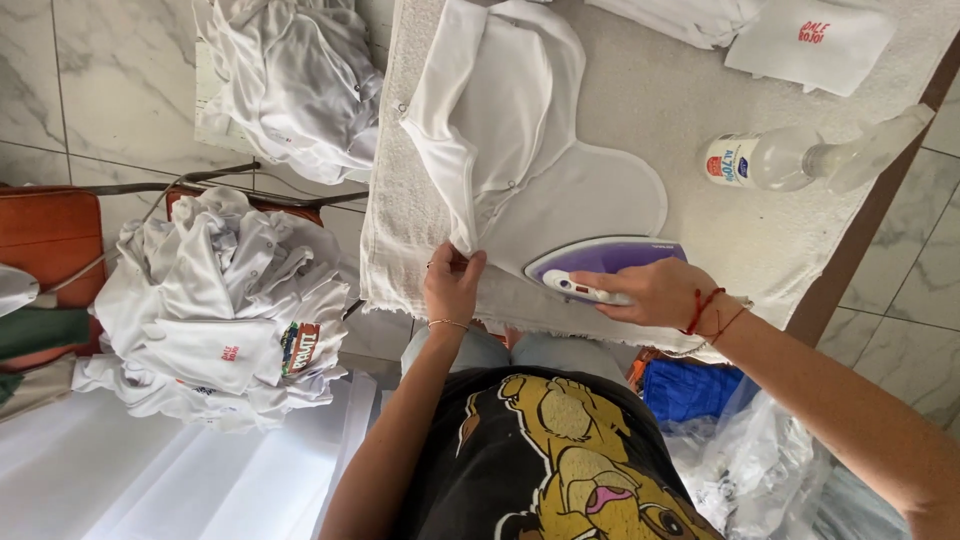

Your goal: Ironing and folding baby onesies at a sewing factory pressing station.

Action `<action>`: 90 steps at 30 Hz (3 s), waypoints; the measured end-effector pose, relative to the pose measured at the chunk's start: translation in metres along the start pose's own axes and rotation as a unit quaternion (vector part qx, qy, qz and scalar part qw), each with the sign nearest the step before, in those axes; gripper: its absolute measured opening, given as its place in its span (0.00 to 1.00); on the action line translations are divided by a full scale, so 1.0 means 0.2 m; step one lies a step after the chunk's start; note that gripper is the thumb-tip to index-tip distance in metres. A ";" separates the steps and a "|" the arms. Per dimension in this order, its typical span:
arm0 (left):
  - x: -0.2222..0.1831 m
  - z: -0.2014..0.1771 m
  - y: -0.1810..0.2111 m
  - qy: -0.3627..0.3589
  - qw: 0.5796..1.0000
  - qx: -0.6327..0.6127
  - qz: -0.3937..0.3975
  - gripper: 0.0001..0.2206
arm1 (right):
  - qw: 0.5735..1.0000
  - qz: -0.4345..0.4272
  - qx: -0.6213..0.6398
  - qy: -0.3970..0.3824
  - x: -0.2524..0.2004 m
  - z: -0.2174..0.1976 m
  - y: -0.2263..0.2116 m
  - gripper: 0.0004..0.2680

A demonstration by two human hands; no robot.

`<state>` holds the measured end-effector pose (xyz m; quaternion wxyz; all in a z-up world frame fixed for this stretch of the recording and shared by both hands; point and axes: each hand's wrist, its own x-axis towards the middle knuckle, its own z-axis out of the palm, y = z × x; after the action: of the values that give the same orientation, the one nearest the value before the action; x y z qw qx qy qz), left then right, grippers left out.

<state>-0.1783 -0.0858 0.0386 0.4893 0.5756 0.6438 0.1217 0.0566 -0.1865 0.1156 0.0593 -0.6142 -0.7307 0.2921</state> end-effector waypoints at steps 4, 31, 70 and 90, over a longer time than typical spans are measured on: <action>0.03 -0.02 -0.07 0.050 0.997 -0.014 0.055 0.11 | 0.998 0.050 0.038 0.022 0.18 0.03 -0.04 0.17; 0.02 -0.01 0.10 0.014 0.918 0.181 0.353 0.05 | 0.924 0.302 0.210 0.107 -0.13 0.16 -0.15 0.18; -0.04 0.03 0.24 -0.237 0.821 0.195 0.482 0.06 | 0.632 0.195 0.251 0.707 -0.12 -0.26 0.22 0.10; 0.02 -0.13 0.24 -0.285 0.817 0.179 0.469 0.03 | 0.620 0.713 0.314 0.094 -0.26 0.24 -0.25 0.10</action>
<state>-0.1675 -0.0565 0.0833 0.4231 0.8941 0.1381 0.0495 0.0034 -0.2560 0.1151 0.0898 -0.9107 0.0821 0.3948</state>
